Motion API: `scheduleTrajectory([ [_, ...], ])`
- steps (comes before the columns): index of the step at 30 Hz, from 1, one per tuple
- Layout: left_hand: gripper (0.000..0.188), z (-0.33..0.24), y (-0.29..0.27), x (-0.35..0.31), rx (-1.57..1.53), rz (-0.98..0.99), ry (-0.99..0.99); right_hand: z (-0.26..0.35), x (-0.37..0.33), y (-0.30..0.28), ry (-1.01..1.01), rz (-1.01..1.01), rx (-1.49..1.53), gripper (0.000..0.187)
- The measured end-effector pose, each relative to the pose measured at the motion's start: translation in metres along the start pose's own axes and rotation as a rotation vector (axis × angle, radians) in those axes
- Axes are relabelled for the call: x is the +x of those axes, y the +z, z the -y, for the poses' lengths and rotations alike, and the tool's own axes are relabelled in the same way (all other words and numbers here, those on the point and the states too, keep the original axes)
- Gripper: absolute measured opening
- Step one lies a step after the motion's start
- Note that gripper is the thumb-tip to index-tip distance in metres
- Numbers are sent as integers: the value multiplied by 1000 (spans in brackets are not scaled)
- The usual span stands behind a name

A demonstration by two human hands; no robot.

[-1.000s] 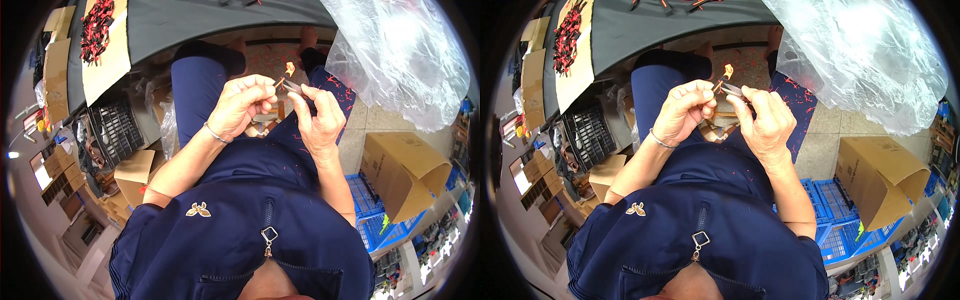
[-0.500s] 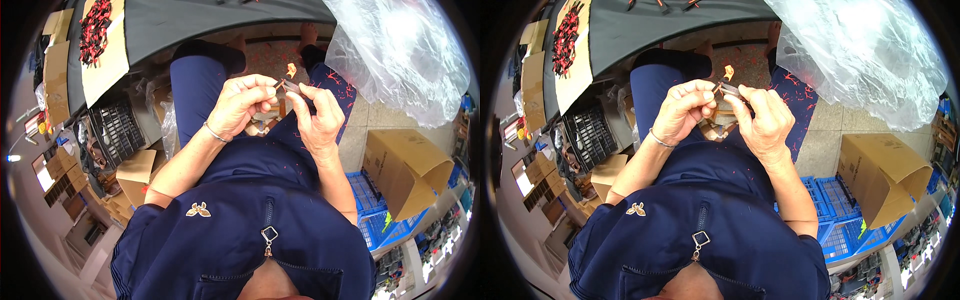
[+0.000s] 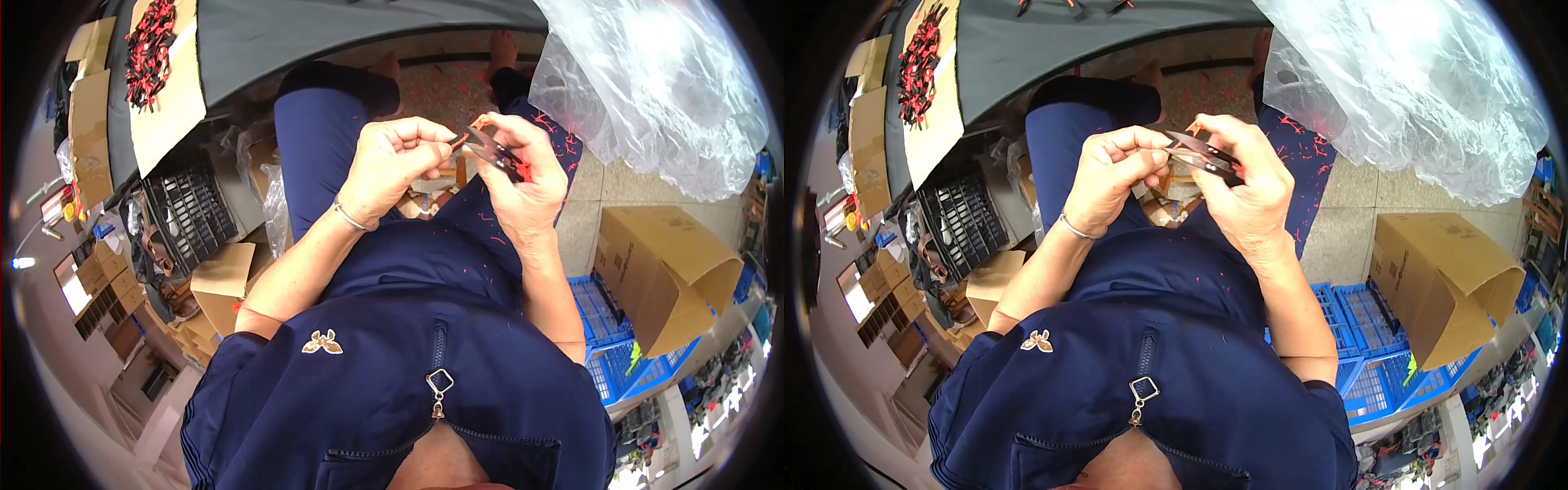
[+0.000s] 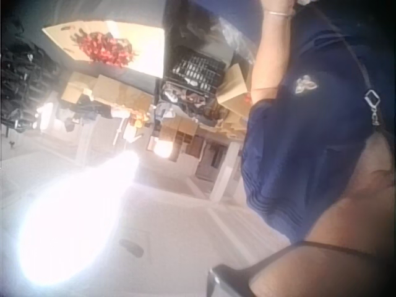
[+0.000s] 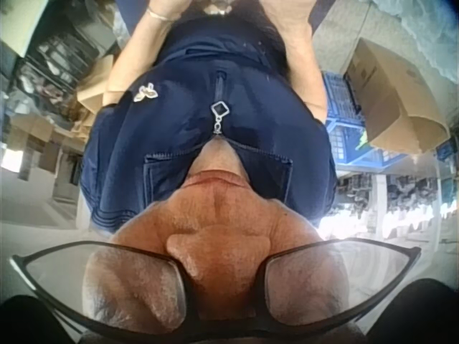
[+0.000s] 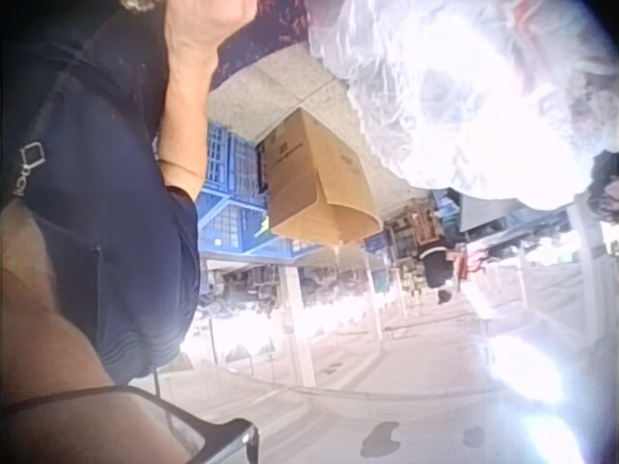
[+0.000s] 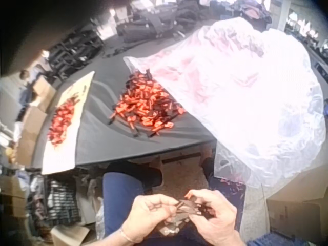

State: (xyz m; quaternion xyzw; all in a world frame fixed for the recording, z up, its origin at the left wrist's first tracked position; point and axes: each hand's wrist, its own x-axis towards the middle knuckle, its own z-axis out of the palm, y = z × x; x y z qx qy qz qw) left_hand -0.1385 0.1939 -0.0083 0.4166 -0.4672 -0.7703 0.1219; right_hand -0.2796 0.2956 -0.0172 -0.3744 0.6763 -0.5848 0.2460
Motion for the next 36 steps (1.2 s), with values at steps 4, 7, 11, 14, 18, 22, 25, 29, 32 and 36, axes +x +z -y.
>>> scheduleTrajectory([
  [4,14,-4,7,-3,86,-10,65,-7,5,4,-255,73,-152,35],
  [7,16,-2,7,-3,56,-22,81,-6,4,8,-372,32,-301,32],
  [11,15,-4,11,-4,53,-25,76,-12,-1,12,-422,-14,-379,30],
  [14,14,-1,11,-5,105,-34,77,-8,-2,12,-239,61,-376,22],
  [18,12,5,7,1,96,-64,94,0,-4,0,410,229,466,10],
  [22,12,3,-1,1,16,-115,-32,-6,-5,-16,366,160,419,17],
  [25,12,1,0,-1,-26,-66,-35,-6,-6,-10,103,-26,-91,25],
  [29,15,-2,-3,0,-46,-8,-36,-3,-6,-14,-51,47,-277,24],
  [32,16,-3,-2,0,-65,-1,-26,-5,-4,-13,-187,48,-373,19],
  [36,13,0,-4,0,-165,35,-51,-11,-5,-9,-40,52,-297,15],
])
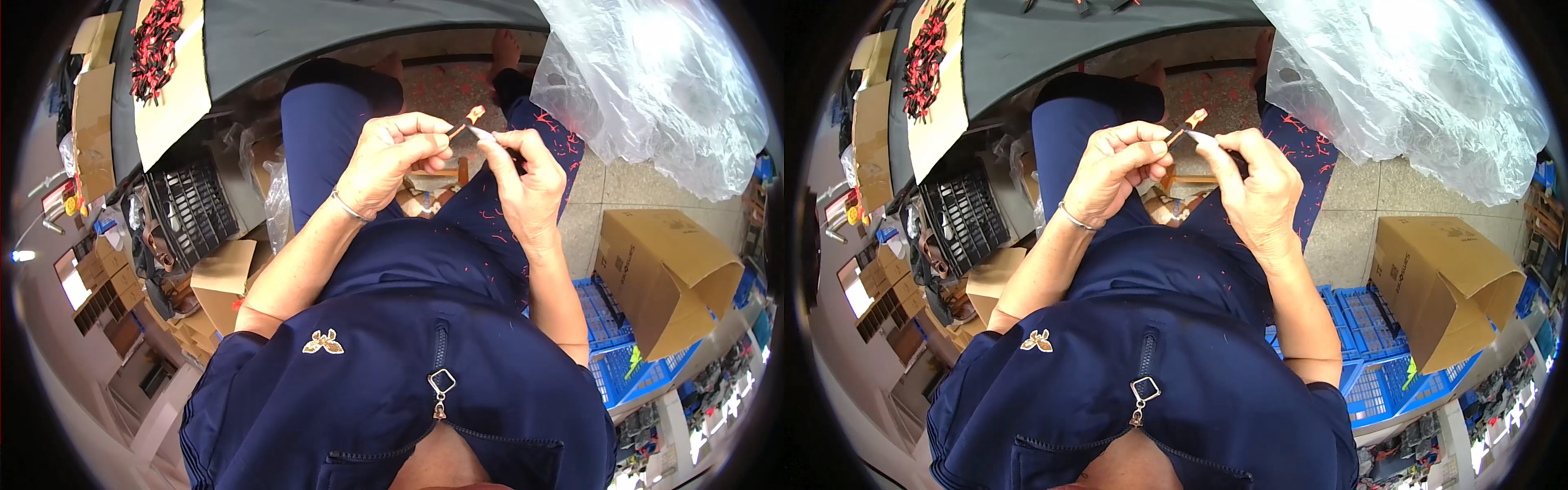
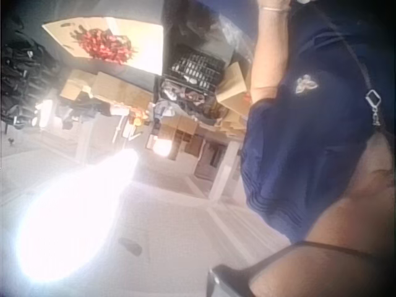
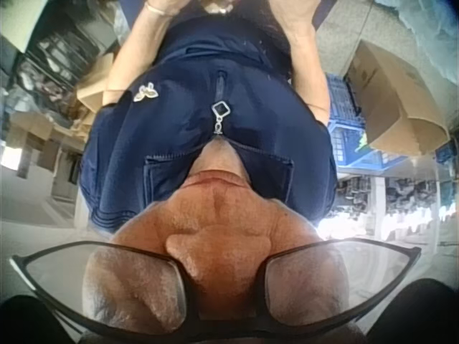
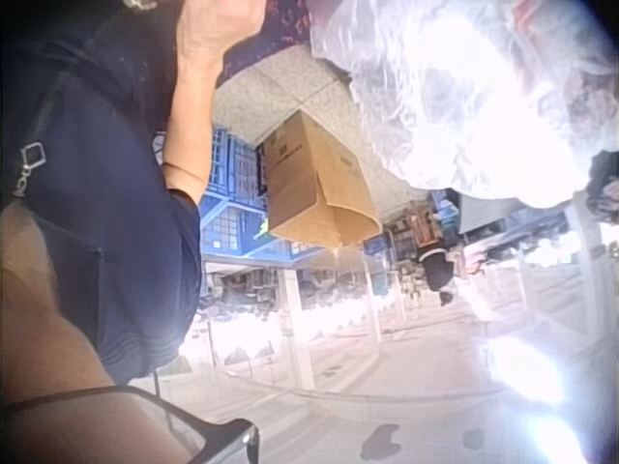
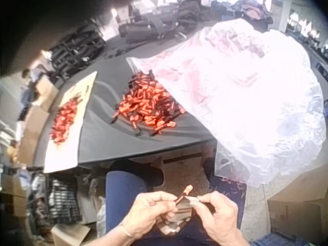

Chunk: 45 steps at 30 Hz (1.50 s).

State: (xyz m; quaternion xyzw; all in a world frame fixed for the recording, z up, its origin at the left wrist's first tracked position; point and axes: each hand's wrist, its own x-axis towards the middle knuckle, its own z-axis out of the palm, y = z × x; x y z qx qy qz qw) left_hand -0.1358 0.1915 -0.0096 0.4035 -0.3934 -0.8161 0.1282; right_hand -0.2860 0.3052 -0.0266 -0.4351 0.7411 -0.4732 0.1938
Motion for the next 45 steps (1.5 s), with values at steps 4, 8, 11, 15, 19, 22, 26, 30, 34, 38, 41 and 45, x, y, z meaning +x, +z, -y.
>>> scheduleTrajectory([
  [4,16,-5,1,-3,-115,74,-47,4,-2,-2,74,-57,115,19],
  [8,17,-4,-1,-5,-94,90,-57,10,-3,-5,-106,-45,-21,22],
  [11,15,-4,0,-7,-98,103,-54,13,-3,-6,-188,-33,-112,23],
  [15,14,-4,0,-7,-59,117,-50,12,-3,-4,-234,-40,-131,20],
  [19,13,-2,-2,-6,-114,110,-63,10,-4,-3,-20,-13,47,18],
  [22,14,-5,-4,-5,-112,117,-39,18,3,0,-139,-25,8,16],
  [26,16,-7,-11,-7,-31,80,-19,16,8,2,-140,9,-60,16],
  [30,18,-42,-42,-10,-64,-94,136,4,5,9,124,-8,139,18],
  [34,21,-97,-112,-5,-179,-250,557,1,8,12,182,-17,233,15],
  [38,33,-141,-151,2,-521,-455,838,6,14,19,191,0,229,16],
  [41,38,-127,-150,22,-368,-425,776,9,18,27,182,11,246,16],
  [45,28,-114,-84,51,447,-596,622,7,21,28,182,28,236,17],
])
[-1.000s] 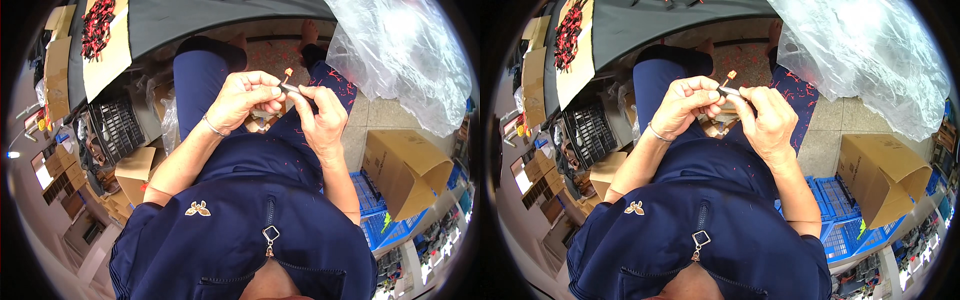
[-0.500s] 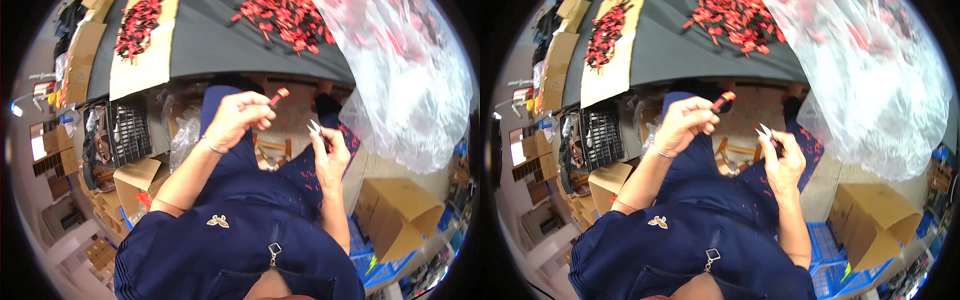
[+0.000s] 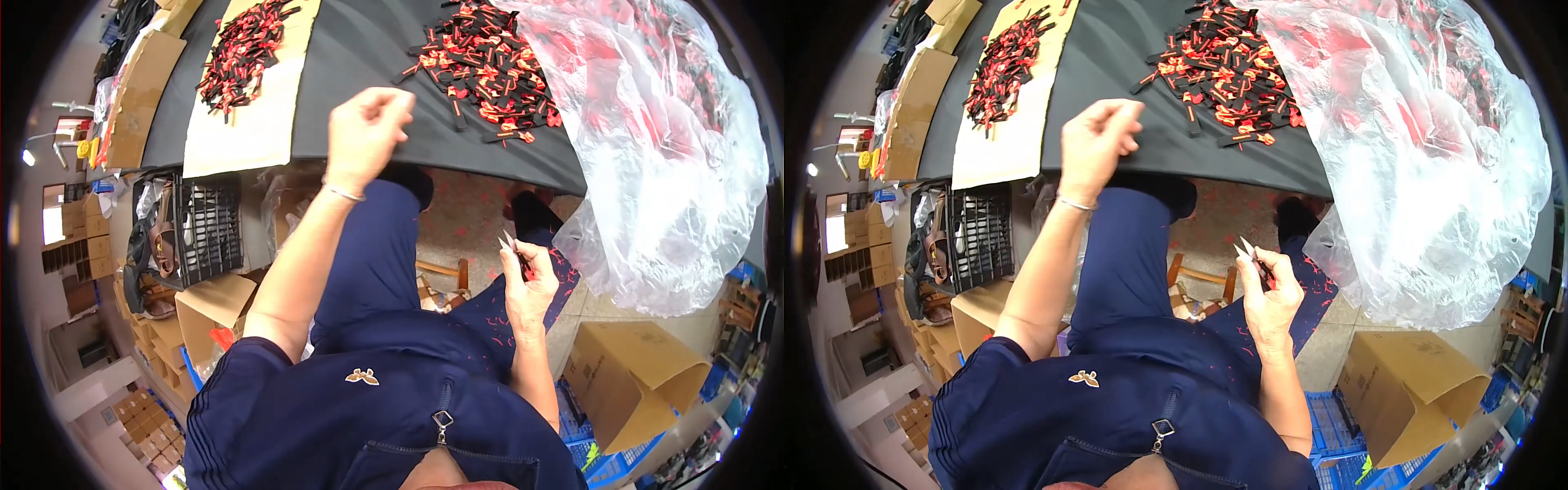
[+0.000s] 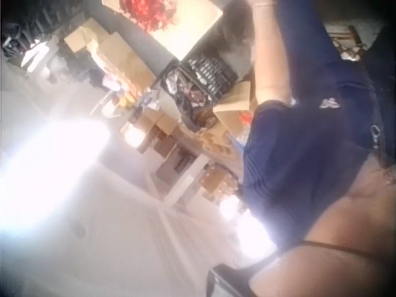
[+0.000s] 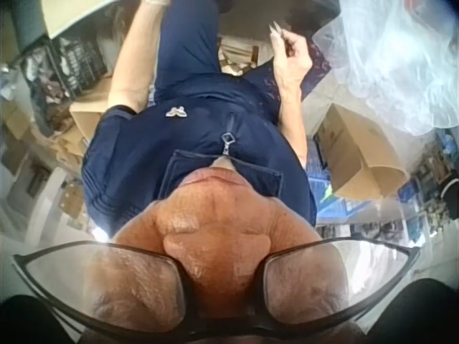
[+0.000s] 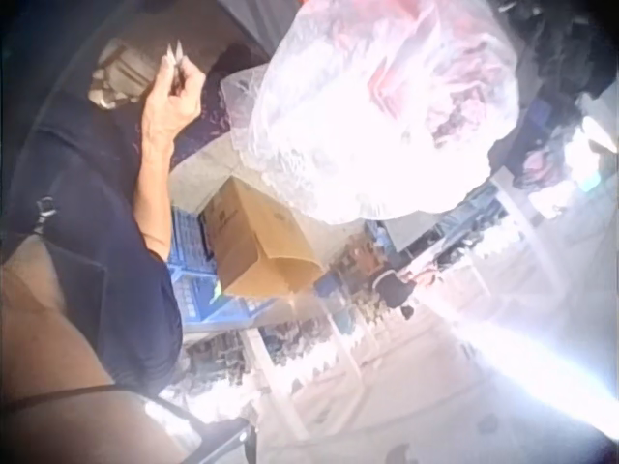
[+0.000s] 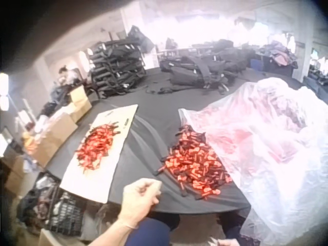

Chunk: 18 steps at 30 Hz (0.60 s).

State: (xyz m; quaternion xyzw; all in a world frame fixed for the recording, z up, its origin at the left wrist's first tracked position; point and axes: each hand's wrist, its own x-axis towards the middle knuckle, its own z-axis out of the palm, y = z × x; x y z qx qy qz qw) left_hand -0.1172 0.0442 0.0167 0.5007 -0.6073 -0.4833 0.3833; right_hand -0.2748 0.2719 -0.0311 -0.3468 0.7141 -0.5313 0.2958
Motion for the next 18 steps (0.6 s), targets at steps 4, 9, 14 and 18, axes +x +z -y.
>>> scheduleTrajectory([
  [4,33,-6,35,12,573,52,110,2,3,-2,11,7,-10,17],
  [9,24,-6,36,15,781,59,164,-1,1,-4,22,-14,0,17],
  [14,17,4,14,5,713,6,221,-3,-3,-9,20,-29,6,16],
  [18,13,-7,-2,-15,-133,257,-287,2,-4,-11,93,-30,148,21],
])
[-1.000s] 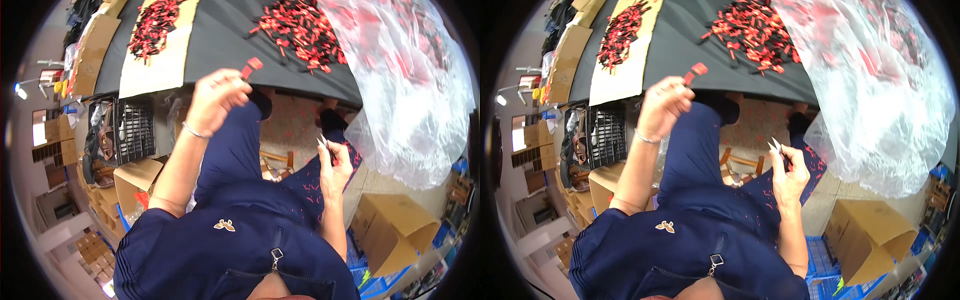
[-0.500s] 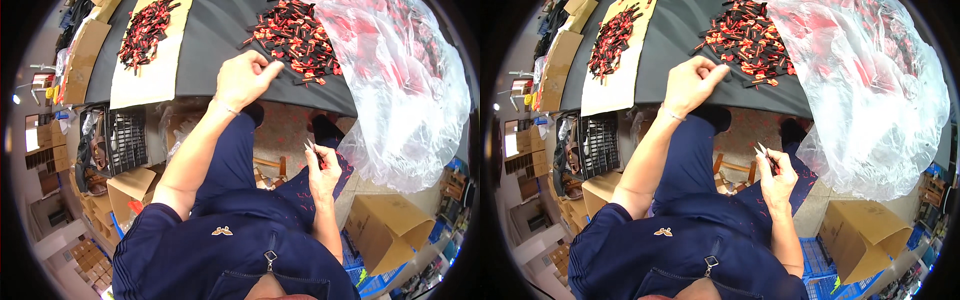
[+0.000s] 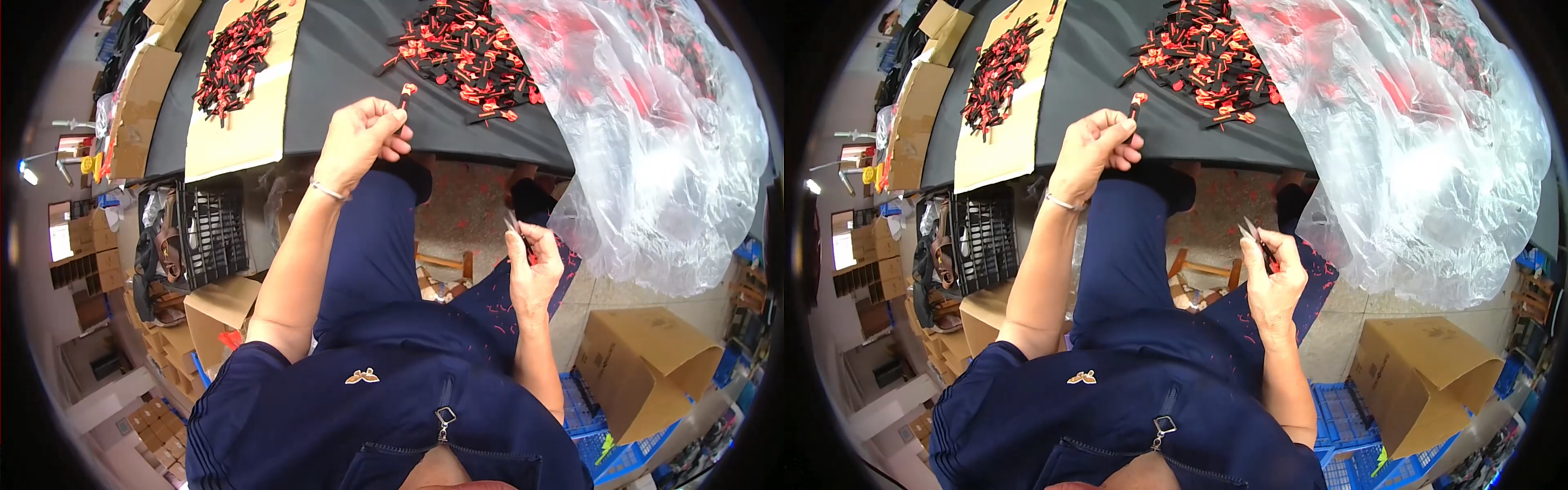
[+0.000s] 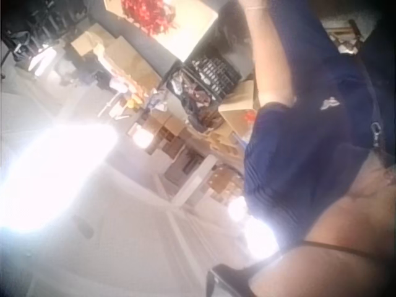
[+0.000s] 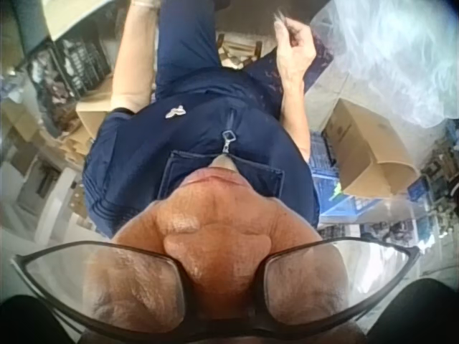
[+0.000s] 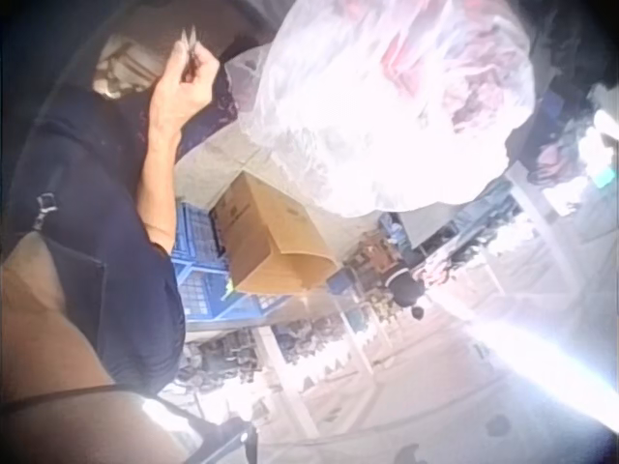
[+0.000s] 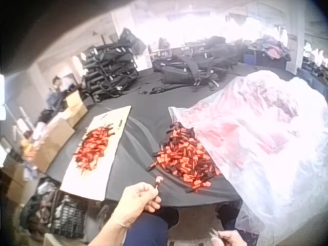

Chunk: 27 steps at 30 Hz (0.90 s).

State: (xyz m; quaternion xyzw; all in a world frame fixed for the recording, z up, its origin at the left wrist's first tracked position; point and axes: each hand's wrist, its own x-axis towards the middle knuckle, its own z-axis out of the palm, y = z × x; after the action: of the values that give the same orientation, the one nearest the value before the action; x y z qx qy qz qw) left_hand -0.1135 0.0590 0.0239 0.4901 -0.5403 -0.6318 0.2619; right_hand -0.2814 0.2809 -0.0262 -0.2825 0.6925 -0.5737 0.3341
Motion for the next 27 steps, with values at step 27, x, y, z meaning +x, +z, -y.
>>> scheduleTrajectory([
  [27,11,39,69,-106,-489,493,-406,29,-4,0,17,156,362,21],
])
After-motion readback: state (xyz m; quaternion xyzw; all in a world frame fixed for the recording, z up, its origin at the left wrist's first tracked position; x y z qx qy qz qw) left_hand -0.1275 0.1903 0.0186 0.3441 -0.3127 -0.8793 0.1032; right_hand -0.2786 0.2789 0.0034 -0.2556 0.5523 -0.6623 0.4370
